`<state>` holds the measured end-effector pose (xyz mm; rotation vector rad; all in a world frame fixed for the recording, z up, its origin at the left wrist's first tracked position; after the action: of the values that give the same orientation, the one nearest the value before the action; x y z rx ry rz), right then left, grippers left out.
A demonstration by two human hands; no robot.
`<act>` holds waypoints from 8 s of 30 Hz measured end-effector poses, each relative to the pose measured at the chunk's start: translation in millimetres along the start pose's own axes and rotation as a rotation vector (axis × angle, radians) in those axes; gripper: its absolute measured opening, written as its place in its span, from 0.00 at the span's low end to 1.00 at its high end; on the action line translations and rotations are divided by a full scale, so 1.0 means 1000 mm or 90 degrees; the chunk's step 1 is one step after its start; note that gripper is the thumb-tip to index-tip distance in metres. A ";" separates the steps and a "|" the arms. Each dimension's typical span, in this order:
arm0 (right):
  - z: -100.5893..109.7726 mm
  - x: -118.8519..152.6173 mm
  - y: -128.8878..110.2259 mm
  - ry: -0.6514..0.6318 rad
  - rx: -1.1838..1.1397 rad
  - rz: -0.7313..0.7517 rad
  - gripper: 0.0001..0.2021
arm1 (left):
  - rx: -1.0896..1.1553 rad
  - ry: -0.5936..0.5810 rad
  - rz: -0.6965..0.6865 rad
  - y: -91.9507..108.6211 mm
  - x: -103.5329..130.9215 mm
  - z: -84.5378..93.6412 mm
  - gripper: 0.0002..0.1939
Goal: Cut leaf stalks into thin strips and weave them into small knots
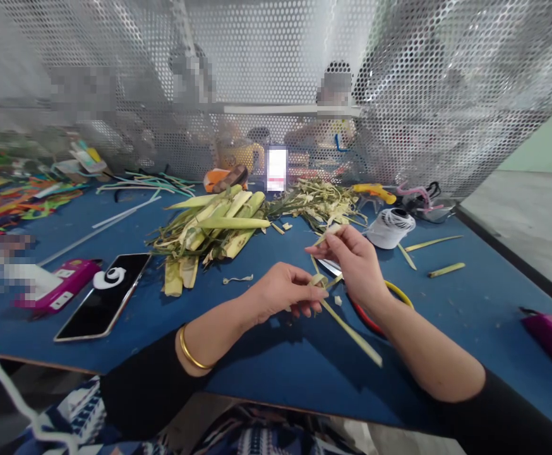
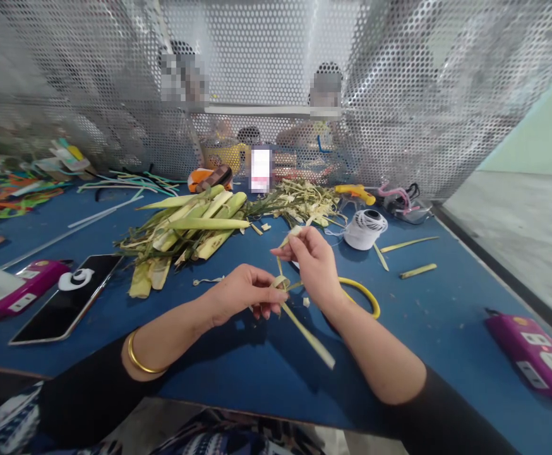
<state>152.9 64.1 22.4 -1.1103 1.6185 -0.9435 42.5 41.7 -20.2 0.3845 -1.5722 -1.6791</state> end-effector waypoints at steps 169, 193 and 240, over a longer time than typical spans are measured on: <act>-0.036 0.036 -0.025 -0.271 0.561 0.014 0.17 | 0.220 0.309 -0.071 0.001 0.002 0.061 0.11; -0.005 0.013 0.024 -0.016 -0.013 -0.162 0.15 | 0.120 0.144 0.015 -0.007 -0.004 0.027 0.12; -0.003 0.003 -0.055 -0.107 0.371 0.153 0.08 | 0.159 0.090 0.023 -0.005 0.000 0.015 0.12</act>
<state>163.1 45.3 73.3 -0.5628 1.1928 -1.0379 30.4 52.2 -22.3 0.5865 -1.6758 -1.3990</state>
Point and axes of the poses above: each hand's wrist, its own x-axis away from the middle knuckle, its own z-axis out of the back of the hand, y = z × x, the point moved 9 cm from there along -x, towards the middle knuckle, and after that the axes turned 11 degrees about -x, right-handed, at the moved point
